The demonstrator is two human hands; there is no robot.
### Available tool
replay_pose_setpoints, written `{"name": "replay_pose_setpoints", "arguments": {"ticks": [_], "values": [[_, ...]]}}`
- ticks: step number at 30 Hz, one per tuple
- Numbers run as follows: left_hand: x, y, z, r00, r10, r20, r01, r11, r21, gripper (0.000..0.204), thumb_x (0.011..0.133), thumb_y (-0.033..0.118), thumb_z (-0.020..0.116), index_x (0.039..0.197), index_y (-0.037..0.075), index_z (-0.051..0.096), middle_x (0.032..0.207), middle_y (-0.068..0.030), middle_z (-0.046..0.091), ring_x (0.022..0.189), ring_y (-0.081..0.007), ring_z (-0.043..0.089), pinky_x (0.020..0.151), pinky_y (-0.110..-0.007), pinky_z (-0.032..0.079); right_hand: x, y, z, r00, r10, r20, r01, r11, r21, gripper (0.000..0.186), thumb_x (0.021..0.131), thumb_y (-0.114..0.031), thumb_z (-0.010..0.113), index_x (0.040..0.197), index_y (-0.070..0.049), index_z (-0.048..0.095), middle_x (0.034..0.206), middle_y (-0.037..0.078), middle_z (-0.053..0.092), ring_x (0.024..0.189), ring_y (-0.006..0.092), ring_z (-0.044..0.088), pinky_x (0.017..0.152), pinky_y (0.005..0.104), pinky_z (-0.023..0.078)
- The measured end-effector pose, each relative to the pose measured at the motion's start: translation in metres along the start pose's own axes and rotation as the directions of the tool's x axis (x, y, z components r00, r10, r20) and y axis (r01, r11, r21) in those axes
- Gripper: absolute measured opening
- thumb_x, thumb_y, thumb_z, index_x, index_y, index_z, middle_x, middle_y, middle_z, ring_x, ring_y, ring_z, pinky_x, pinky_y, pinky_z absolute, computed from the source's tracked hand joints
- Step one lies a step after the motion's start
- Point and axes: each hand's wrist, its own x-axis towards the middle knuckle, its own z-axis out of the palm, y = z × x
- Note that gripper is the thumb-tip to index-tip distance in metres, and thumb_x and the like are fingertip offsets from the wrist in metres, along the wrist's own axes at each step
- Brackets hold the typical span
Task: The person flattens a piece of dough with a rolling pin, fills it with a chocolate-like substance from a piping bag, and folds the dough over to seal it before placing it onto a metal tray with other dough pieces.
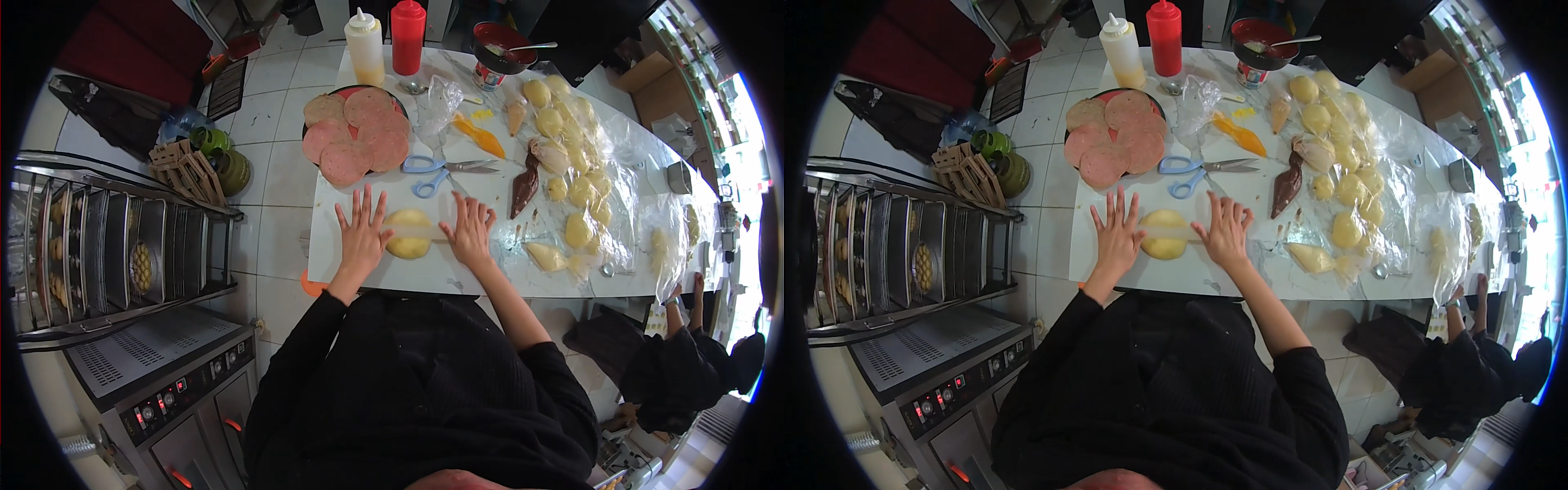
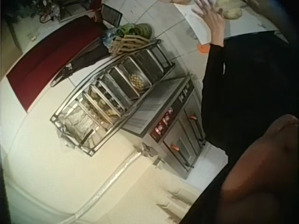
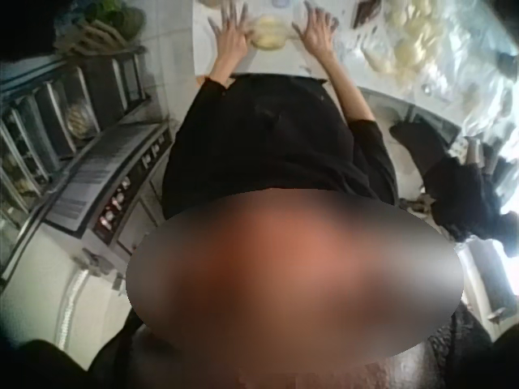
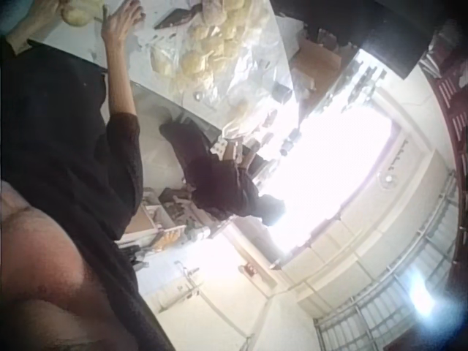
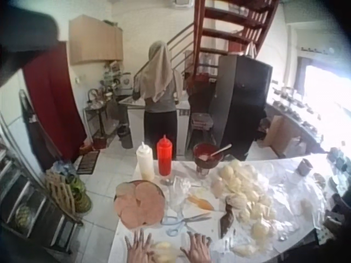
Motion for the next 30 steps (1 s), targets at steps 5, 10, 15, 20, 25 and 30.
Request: {"name": "replay_pose_setpoints", "arguments": {"ticks": [5, 10, 15, 20, 25, 30], "values": [[0.065, -0.004, 0.006, 0.986, -0.070, -0.151, 0.098, 0.977, 0.189, 0.061, 0.090, 0.038, 0.042, 0.142, 0.015, 0.019, 0.146, -0.0122, 0.014, 0.135, -0.0322, 0.012, 0.102, -0.061, 0.008, 0.056, 0.014, 0.020, 0.989, 0.093, -0.111, -0.091, 0.996, 0.024, 0.058, 0.084, -0.048, 0.052, 0.123, -0.006, 0.042, 0.102, 0.012, 0.045, 0.095, 0.0284, 0.041, 0.086, 0.0453, 0.026], [0.079, -0.015, 0.012, 0.940, -0.242, -0.240, 0.210, 0.966, -0.150, 0.038, 0.088, 0.027, 0.049, 0.121, 0.007, 0.046, 0.119, -0.0122, 0.043, 0.110, -0.0306, 0.041, 0.091, -0.051, 0.031, 0.074, 0.012, 0.016, 0.980, 0.125, -0.155, -0.099, 0.981, 0.167, 0.035, 0.087, -0.041, 0.050, 0.097, -0.007, 0.050, 0.091, 0.009, 0.051, 0.086, 0.0280, 0.047, 0.079, 0.0414, 0.032], [0.040, -0.024, 0.022, 0.960, -0.020, -0.281, -0.011, 0.994, -0.110, 0.018, 0.088, 0.023, 0.049, 0.092, 0.006, 0.056, 0.089, -0.0068, 0.052, 0.087, -0.0265, 0.047, 0.076, -0.041, 0.035, 0.050, 0.003, 0.025, 0.999, 0.014, -0.042, -0.004, 0.975, 0.223, 0.033, 0.088, -0.035, 0.051, 0.071, -0.007, 0.053, 0.071, 0.007, 0.055, 0.069, 0.0276, 0.052, 0.066, 0.0391, 0.040], [0.024, -0.020, 0.014, 0.979, -0.031, -0.203, 0.001, 0.989, -0.147, 0.018, 0.087, 0.023, 0.051, 0.094, 0.007, 0.057, 0.092, -0.0050, 0.053, 0.088, -0.0257, 0.047, 0.080, -0.040, 0.034, 0.042, -0.001, 0.016, 1.000, 0.003, 0.001, -0.003, 0.971, 0.239, 0.034, 0.086, -0.030, 0.054, 0.061, -0.007, 0.054, 0.059, 0.006, 0.053, 0.062, 0.0260, 0.053, 0.056, 0.0389, 0.042], [0.001, -0.009, -0.003, 0.996, -0.051, -0.074, 0.044, 0.994, -0.101, 0.021, 0.087, 0.024, 0.051, 0.099, 0.008, 0.056, 0.096, -0.0044, 0.054, 0.095, -0.0240, 0.047, 0.086, -0.041, 0.032, 0.018, -0.006, 0.008, 0.998, -0.011, 0.061, -0.004, 0.971, 0.237, 0.028, 0.085, -0.030, 0.055, 0.069, -0.007, 0.055, 0.069, 0.007, 0.055, 0.071, 0.0264, 0.053, 0.065, 0.0393, 0.040], [0.029, -0.003, -0.008, 0.975, -0.058, -0.213, 0.035, 0.993, -0.111, 0.032, 0.085, 0.020, 0.052, 0.114, 0.007, 0.052, 0.109, -0.0071, 0.053, 0.108, -0.0231, 0.046, 0.095, -0.044, 0.028, 0.032, -0.018, 0.003, 0.999, 0.023, 0.024, -0.027, 0.986, 0.162, 0.032, 0.085, -0.032, 0.054, 0.106, -0.008, 0.053, 0.110, 0.010, 0.050, 0.106, 0.0285, 0.045, 0.086, 0.0457, 0.031]]}}
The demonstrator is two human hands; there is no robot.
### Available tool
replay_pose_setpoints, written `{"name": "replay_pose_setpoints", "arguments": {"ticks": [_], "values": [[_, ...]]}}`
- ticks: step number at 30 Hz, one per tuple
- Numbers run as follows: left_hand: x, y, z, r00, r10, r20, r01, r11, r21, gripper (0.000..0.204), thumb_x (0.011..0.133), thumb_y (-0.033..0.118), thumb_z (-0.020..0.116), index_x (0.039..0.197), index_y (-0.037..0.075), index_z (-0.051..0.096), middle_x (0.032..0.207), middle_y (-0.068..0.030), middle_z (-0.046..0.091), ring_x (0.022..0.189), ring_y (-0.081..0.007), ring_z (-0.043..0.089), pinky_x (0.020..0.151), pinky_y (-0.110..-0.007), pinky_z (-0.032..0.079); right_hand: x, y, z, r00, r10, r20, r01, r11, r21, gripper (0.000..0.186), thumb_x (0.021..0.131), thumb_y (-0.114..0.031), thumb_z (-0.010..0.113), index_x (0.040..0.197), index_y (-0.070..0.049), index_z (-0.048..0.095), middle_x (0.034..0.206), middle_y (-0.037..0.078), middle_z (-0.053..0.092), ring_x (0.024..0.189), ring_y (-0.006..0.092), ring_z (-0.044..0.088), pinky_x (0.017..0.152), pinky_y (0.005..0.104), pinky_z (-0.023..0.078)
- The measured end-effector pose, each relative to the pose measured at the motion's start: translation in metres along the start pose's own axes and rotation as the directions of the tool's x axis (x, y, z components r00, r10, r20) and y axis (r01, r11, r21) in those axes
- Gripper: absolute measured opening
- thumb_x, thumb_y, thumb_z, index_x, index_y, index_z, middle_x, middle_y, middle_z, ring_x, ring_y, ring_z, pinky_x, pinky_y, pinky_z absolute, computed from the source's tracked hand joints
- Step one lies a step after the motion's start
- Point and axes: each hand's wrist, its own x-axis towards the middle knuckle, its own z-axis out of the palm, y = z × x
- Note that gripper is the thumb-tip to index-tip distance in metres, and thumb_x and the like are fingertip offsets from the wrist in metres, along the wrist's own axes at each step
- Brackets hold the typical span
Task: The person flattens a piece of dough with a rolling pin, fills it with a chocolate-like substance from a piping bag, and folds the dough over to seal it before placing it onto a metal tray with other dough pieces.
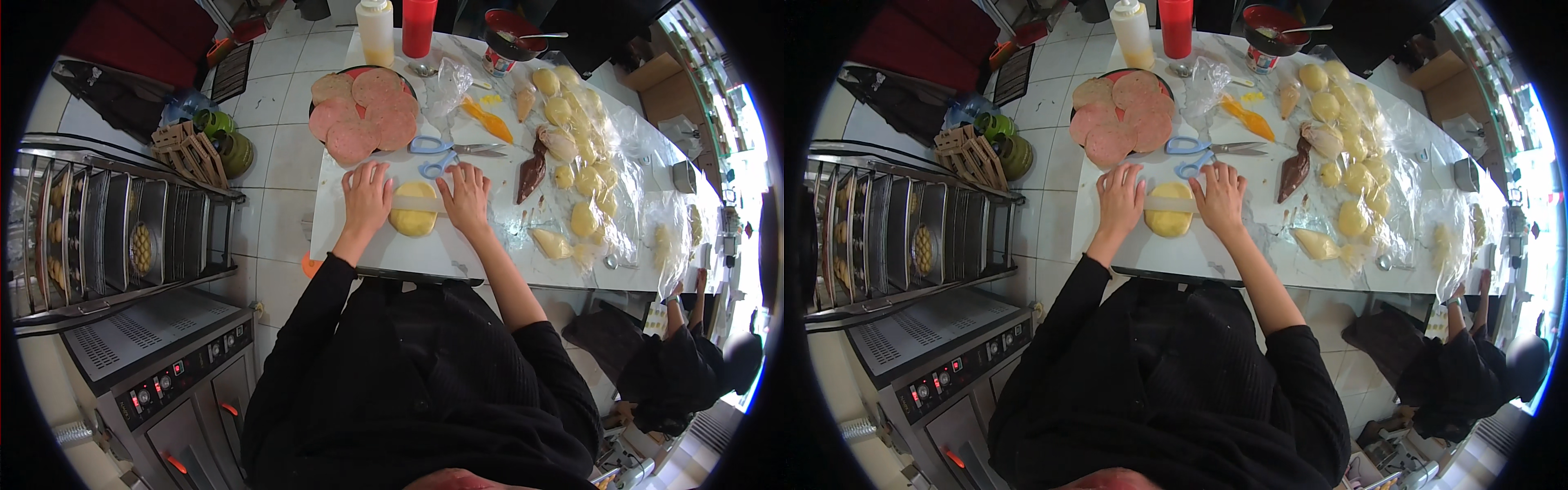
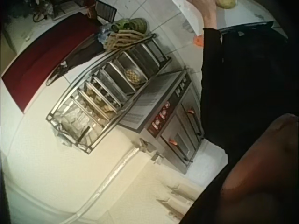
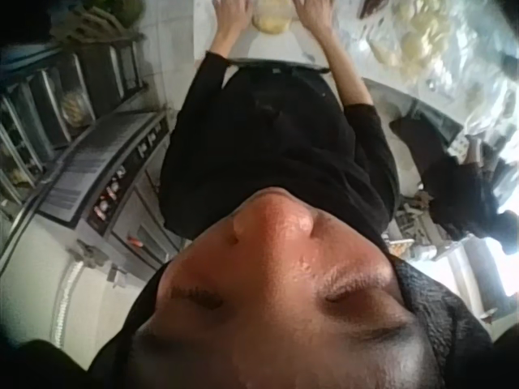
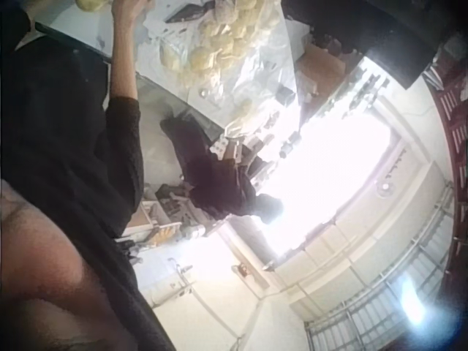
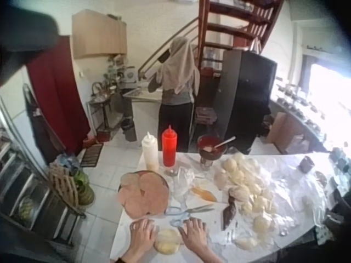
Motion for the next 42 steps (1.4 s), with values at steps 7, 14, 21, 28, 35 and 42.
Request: {"name": "replay_pose_setpoints", "arguments": {"ticks": [7, 14, 21, 28, 35, 42], "values": [[-0.058, 0.013, -0.001, 0.992, 0.102, 0.070, -0.110, 0.987, 0.115, 0.046, 0.086, 0.019, 0.051, 0.128, 0.004, 0.042, 0.123, -0.0087, 0.048, 0.117, -0.0224, 0.042, 0.103, -0.042, 0.024, -0.059, -0.003, 0.005, 0.993, -0.058, 0.102, 0.078, 0.975, -0.207, 0.054, 0.090, -0.032, 0.045, 0.137, -0.009, 0.031, 0.143, 0.010, 0.027, 0.133, 0.0264, 0.022, 0.106, 0.0504, 0.013], [-0.102, 0.004, -0.018, 0.996, 0.073, 0.053, -0.070, 0.996, -0.063, 0.038, 0.073, 0.001, 0.055, 0.111, 0.008, 0.053, 0.104, -0.0049, 0.055, 0.101, -0.0239, 0.050, 0.090, -0.040, 0.033, -0.084, 0.012, -0.013, 0.999, 0.002, 0.049, -0.022, 0.917, 0.399, 0.052, 0.087, -0.002, 0.043, 0.137, -0.004, 0.029, 0.136, 0.017, 0.037, 0.128, 0.0331, 0.032, 0.107, 0.0426, 0.023], [-0.110, -0.026, -0.053, 0.845, -0.311, -0.435, 0.267, 0.950, -0.159, 0.033, 0.080, 0.005, 0.056, 0.113, 0.005, 0.051, 0.104, -0.0110, 0.055, 0.097, -0.0296, 0.051, 0.087, -0.040, 0.036, -0.063, -0.040, 0.027, 0.989, 0.064, 0.136, -0.071, 0.996, 0.047, 0.066, 0.078, -0.004, 0.058, 0.135, 0.007, 0.024, 0.122, 0.028, 0.047, 0.109, 0.0353, 0.049, 0.092, 0.0390, 0.039], [-0.121, -0.047, -0.088, 0.631, -0.595, -0.498, 0.442, 0.803, -0.399, 0.034, 0.088, 0.014, 0.054, 0.117, -0.002, 0.045, 0.108, -0.0170, 0.053, 0.096, -0.0310, 0.052, 0.082, -0.038, 0.041, -0.033, -0.052, 0.019, 0.872, 0.385, 0.301, -0.450, 0.874, 0.186, 0.056, 0.071, -0.011, 0.067, 0.120, 0.005, 0.045, 0.104, 0.022, 0.059, 0.093, 0.0346, 0.058, 0.078, 0.0407, 0.046], [-0.130, -0.054, -0.089, 0.563, -0.629, -0.536, 0.440, 0.778, -0.449, 0.037, 0.090, 0.017, 0.053, 0.119, -0.003, 0.043, 0.110, -0.0160, 0.053, 0.096, -0.0259, 0.053, 0.083, -0.035, 0.041, -0.035, -0.049, 0.018, 0.978, 0.179, 0.105, -0.207, 0.875, 0.438, 0.019, 0.069, -0.005, 0.067, 0.087, 0.002, 0.065, 0.079, 0.016, 0.065, 0.075, 0.0289, 0.062, 0.069, 0.0361, 0.049], [-0.126, -0.058, -0.091, 0.563, -0.665, -0.490, 0.412, 0.740, -0.532, 0.037, 0.091, 0.016, 0.052, 0.121, -0.003, 0.041, 0.111, -0.0144, 0.052, 0.097, -0.0231, 0.052, 0.085, -0.034, 0.040, -0.014, -0.045, -0.040, 0.939, 0.134, 0.317, -0.321, 0.672, 0.668, 0.021, 0.071, -0.005, 0.068, 0.090, 0.002, 0.066, 0.075, 0.016, 0.066, 0.064, 0.0183, 0.064, 0.060, 0.0275, 0.050]]}}
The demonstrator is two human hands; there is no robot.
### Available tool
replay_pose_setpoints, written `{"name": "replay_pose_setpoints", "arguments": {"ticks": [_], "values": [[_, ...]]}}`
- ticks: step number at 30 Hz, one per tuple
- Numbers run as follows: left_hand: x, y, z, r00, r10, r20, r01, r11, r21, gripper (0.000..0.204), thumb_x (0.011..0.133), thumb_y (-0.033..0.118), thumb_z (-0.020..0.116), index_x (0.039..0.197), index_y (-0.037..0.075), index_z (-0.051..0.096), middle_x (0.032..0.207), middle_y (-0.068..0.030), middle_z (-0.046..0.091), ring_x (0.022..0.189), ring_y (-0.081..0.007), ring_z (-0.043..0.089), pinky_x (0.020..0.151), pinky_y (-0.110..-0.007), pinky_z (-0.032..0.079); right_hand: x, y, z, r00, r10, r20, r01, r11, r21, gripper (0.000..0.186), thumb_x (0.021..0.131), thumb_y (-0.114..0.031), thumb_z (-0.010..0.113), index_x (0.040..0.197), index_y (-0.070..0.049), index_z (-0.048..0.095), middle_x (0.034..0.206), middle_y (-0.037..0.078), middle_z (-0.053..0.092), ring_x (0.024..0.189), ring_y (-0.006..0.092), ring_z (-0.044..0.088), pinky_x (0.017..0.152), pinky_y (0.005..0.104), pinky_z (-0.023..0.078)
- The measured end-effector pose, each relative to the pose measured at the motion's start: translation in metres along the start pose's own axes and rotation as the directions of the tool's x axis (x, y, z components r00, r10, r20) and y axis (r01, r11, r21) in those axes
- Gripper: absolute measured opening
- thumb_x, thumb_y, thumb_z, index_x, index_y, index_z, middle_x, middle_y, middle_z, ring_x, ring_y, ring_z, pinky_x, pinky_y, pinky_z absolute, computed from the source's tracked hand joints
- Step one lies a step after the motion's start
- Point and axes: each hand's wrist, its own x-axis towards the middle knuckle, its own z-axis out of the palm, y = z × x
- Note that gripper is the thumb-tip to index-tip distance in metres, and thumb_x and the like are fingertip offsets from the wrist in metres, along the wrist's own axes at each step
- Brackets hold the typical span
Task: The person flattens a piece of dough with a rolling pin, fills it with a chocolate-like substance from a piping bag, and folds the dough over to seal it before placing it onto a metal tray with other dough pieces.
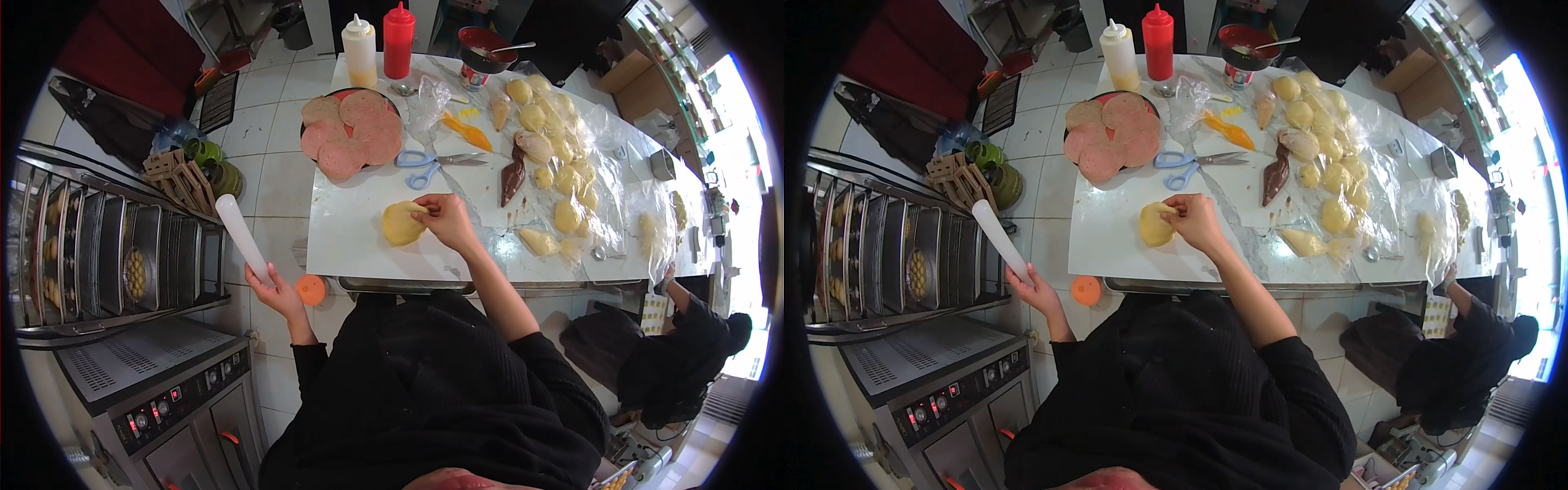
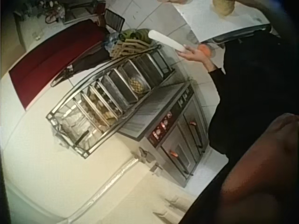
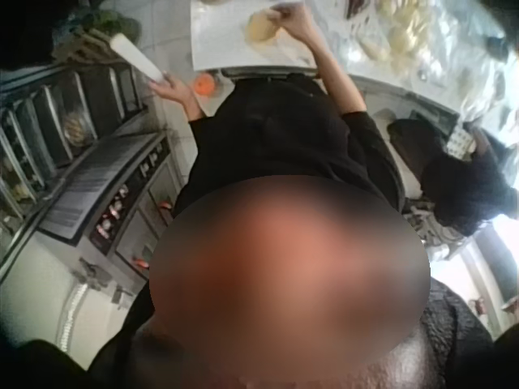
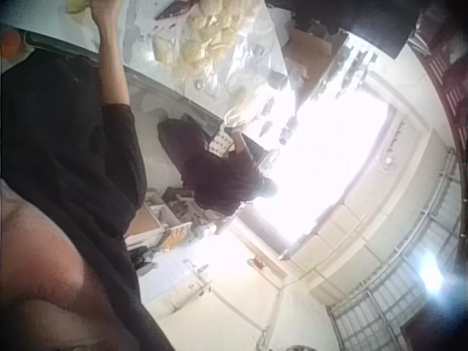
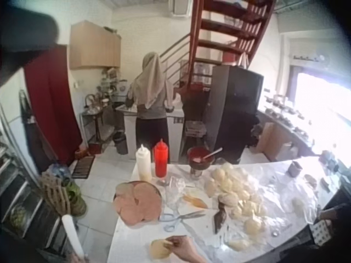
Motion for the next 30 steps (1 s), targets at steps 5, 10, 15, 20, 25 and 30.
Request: {"name": "replay_pose_setpoints", "arguments": {"ticks": [5, 10, 15, 20, 25, 30], "values": [[0.000, -0.004, -0.001, 1.000, -0.020, -0.015, 0.019, 0.999, -0.046, 0.039, 0.091, 0.014, 0.052, 0.123, -0.003, 0.040, 0.113, -0.0140, 0.050, 0.099, -0.0221, 0.050, 0.088, -0.033, 0.038, -0.030, -0.042, -0.007, 0.987, -0.158, -0.014, 0.156, 0.983, -0.100, 0.023, 0.073, -0.003, 0.065, 0.096, 0.001, 0.065, 0.085, 0.015, 0.067, 0.076, 0.0215, 0.065, 0.069, 0.0293, 0.051], [-0.003, 0.000, 0.001, 0.996, -0.087, 0.019, 0.088, 0.993, -0.080, 0.039, 0.090, 0.013, 0.052, 0.123, -0.003, 0.040, 0.114, -0.0140, 0.050, 0.101, -0.0224, 0.050, 0.089, -0.033, 0.037, -0.077, 0.041, 0.009, 0.854, -0.394, 0.340, 0.520, 0.647, -0.558, 0.050, 0.080, -0.023, 0.062, 0.124, -0.005, 0.048, 0.128, 0.013, 0.049, 0.121, 0.0271, 0.043, 0.105, 0.0448, 0.024], [-0.008, -0.001, 0.000, 0.998, -0.054, 0.039, 0.055, 0.998, -0.034, 0.038, 0.090, 0.012, 0.052, 0.122, -0.004, 0.041, 0.113, -0.0135, 0.051, 0.099, -0.0226, 0.051, 0.088, -0.033, 0.039, -0.065, 0.052, -0.005, 0.906, -0.134, 0.403, 0.364, 0.733, -0.575, 0.066, 0.086, -0.035, 0.053, 0.139, -0.008, 0.024, 0.139, 0.013, 0.034, 0.133, 0.0258, 0.025, 0.109, 0.0515, 0.008], [-0.011, 0.009, 0.008, 0.995, -0.069, 0.072, 0.073, 0.996, -0.046, 0.039, 0.089, 0.013, 0.053, 0.122, -0.004, 0.042, 0.112, -0.0139, 0.052, 0.097, -0.0221, 0.052, 0.086, -0.033, 0.040, -0.035, 0.049, 0.007, 0.938, -0.330, 0.109, 0.343, 0.832, -0.435, 0.057, 0.085, -0.022, 0.055, 0.134, -0.003, 0.032, 0.126, 0.019, 0.046, 0.121, 0.0319, 0.040, 0.104, 0.0477, 0.021], [-0.014, 0.017, 0.014, 0.993, -0.043, 0.109, 0.048, 0.998, -0.042, 0.039, 0.089, 0.014, 0.055, 0.121, -0.004, 0.042, 0.109, -0.0136, 0.054, 0.092, -0.0218, 0.054, 0.082, -0.032, 0.043, 0.004, 0.069, 0.025, 0.985, -0.164, -0.054, 0.133, 0.920, -0.369, 0.048, 0.080, -0.014, 0.058, 0.124, 0.001, 0.042, 0.112, 0.022, 0.053, 0.107, 0.0352, 0.048, 0.093, 0.0445, 0.035], [-0.017, 0.021, 0.016, 0.992, -0.020, 0.124, 0.028, 0.998, -0.065, 0.038, 0.088, 0.012, 0.055, 0.120, -0.004, 0.043, 0.107, -0.0135, 0.054, 0.090, -0.0209, 0.054, 0.081, -0.031, 0.043, 0.021, 0.050, 0.021, 0.988, 0.053, 0.145, 0.056, 0.751, -0.657, 0.034, 0.072, -0.013, 0.063, 0.104, -0.002, 0.054, 0.095, 0.017, 0.061, 0.092, 0.0355, 0.056, 0.084, 0.0414, 0.043]]}}
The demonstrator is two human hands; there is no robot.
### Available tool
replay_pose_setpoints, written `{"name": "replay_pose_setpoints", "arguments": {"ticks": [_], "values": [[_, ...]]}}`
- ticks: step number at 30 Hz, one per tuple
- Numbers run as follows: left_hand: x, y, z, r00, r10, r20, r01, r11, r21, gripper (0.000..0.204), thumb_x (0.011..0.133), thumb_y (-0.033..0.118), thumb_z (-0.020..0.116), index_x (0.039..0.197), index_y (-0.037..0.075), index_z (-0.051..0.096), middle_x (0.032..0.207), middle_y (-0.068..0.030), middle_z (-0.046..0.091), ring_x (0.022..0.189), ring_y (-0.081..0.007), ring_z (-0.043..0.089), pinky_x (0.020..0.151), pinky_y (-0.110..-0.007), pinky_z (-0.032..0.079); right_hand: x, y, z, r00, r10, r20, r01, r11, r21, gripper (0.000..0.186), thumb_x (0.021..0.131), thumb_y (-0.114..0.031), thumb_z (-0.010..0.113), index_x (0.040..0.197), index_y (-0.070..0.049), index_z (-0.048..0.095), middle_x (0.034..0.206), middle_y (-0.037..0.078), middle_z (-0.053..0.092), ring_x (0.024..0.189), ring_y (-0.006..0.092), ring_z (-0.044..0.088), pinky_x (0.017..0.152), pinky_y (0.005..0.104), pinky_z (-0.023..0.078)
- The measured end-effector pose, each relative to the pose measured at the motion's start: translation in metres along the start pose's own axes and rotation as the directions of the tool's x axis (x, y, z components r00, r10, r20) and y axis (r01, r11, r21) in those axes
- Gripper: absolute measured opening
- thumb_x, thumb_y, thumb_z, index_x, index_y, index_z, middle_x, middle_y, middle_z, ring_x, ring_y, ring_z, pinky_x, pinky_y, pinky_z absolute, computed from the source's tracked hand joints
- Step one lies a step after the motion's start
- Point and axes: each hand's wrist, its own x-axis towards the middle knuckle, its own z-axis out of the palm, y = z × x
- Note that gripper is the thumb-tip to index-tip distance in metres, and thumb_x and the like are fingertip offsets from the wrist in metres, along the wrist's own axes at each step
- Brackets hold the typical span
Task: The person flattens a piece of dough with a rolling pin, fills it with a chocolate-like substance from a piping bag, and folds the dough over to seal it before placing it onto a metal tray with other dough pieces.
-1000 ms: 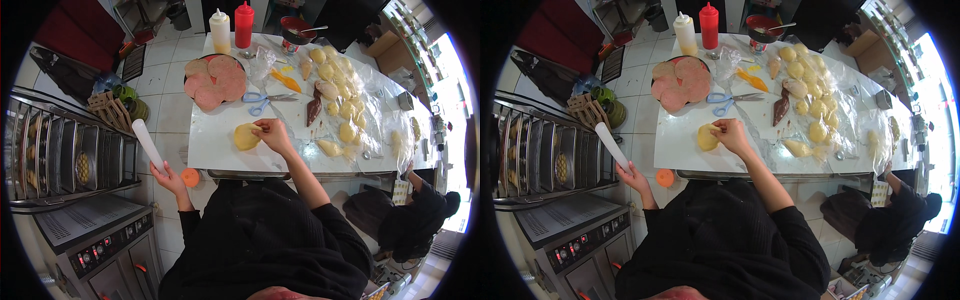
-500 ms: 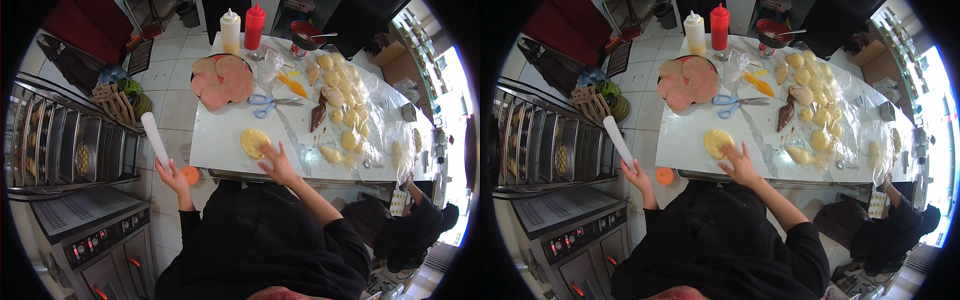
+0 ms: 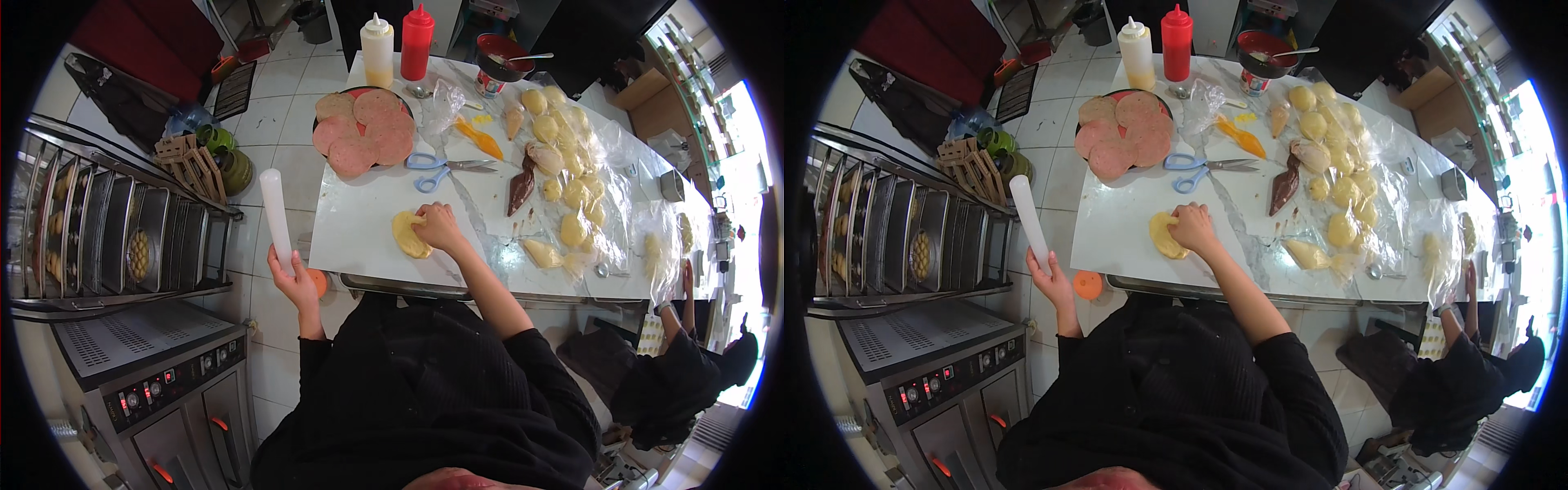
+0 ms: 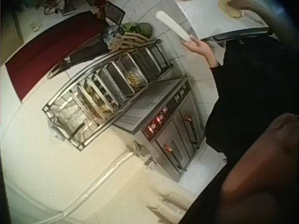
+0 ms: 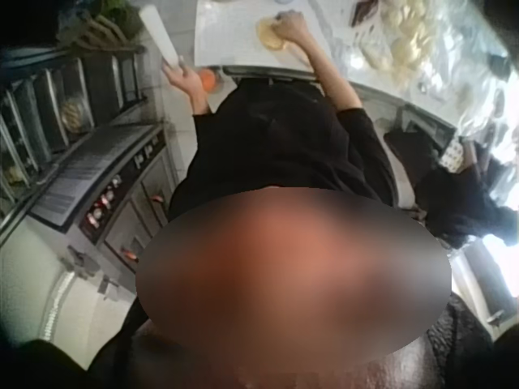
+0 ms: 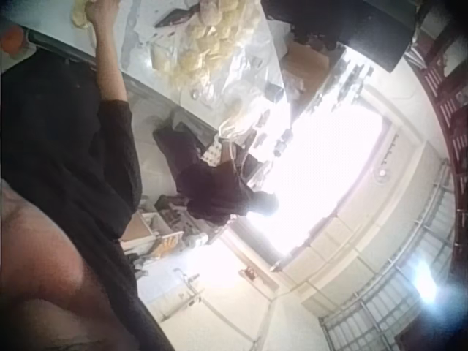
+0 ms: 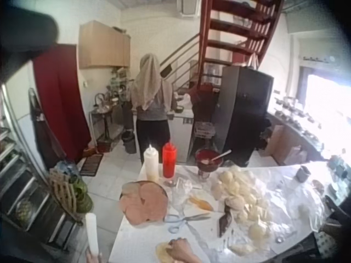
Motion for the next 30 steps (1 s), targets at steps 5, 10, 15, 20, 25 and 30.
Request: {"name": "replay_pose_setpoints", "arguments": {"ticks": [5, 10, 15, 20, 25, 30], "values": [[-0.002, -0.006, -0.006, 0.999, -0.031, -0.045, 0.032, 0.999, 0.024, 0.037, 0.088, 0.010, 0.055, 0.120, -0.004, 0.043, 0.107, -0.0130, 0.054, 0.091, -0.0208, 0.054, 0.081, -0.031, 0.043, 0.002, -0.001, -0.028, 0.991, -0.084, 0.100, 0.041, 0.925, 0.378, 0.024, 0.069, -0.011, 0.066, 0.091, -0.004, 0.060, 0.082, 0.015, 0.063, 0.078, 0.0297, 0.061, 0.073, 0.0388, 0.047], [-0.002, -0.006, -0.003, 0.998, -0.047, -0.042, 0.047, 0.999, 0.007, 0.038, 0.088, 0.010, 0.055, 0.121, -0.004, 0.043, 0.107, -0.0127, 0.054, 0.092, -0.0206, 0.054, 0.081, -0.030, 0.043, 0.013, 0.025, -0.019, 0.990, -0.140, 0.014, 0.121, 0.900, 0.418, 0.014, 0.068, -0.010, 0.069, 0.080, -0.004, 0.064, 0.082, 0.012, 0.064, 0.077, 0.0277, 0.061, 0.072, 0.0358, 0.048], [-0.003, -0.011, -0.004, 0.998, -0.049, -0.043, 0.049, 0.999, -0.007, 0.038, 0.088, 0.012, 0.054, 0.121, -0.003, 0.043, 0.107, -0.0122, 0.054, 0.090, -0.0204, 0.054, 0.081, -0.030, 0.043, 0.007, 0.034, -0.014, 0.957, -0.246, -0.152, 0.289, 0.829, 0.479, 0.015, 0.072, -0.012, 0.068, 0.085, -0.006, 0.066, 0.092, 0.009, 0.064, 0.094, 0.0256, 0.056, 0.079, 0.0342, 0.044], [-0.003, -0.002, 0.004, 0.999, -0.048, 0.022, 0.048, 0.999, 0.014, 0.037, 0.088, 0.012, 0.055, 0.120, -0.003, 0.044, 0.106, -0.0127, 0.055, 0.090, -0.0208, 0.054, 0.081, -0.030, 0.043, -0.016, 0.038, -0.011, 0.864, -0.370, -0.342, 0.423, 0.901, 0.093, 0.023, 0.075, -0.011, 0.066, 0.097, -0.007, 0.063, 0.101, 0.011, 0.062, 0.098, 0.0283, 0.055, 0.082, 0.0384, 0.043], [-0.004, -0.004, 0.009, 0.988, -0.063, 0.141, 0.044, 0.990, 0.135, 0.035, 0.087, 0.010, 0.055, 0.118, -0.002, 0.047, 0.106, -0.0147, 0.057, 0.093, -0.0251, 0.056, 0.083, -0.033, 0.043, -0.017, 0.060, -0.051, 0.813, -0.047, -0.580, 0.313, 0.876, 0.368, 0.023, 0.075, -0.009, 0.066, 0.098, -0.007, 0.062, 0.103, 0.011, 0.061, 0.099, 0.0303, 0.055, 0.087, 0.0379, 0.041], [-0.022, -0.014, 0.028, 0.935, -0.050, 0.351, -0.122, 0.884, 0.451, 0.037, 0.080, 0.006, 0.058, 0.116, 0.004, 0.051, 0.106, -0.0142, 0.058, 0.095, -0.0326, 0.052, 0.084, -0.040, 0.041, -0.004, 0.144, -0.089, 0.605, 0.366, -0.708, -0.330, 0.923, 0.195, 0.044, 0.076, -0.028, 0.067, 0.104, 0.003, 0.053, 0.100, 0.021, 0.057, 0.097, 0.0349, 0.054, 0.087, 0.0403, 0.042]]}}
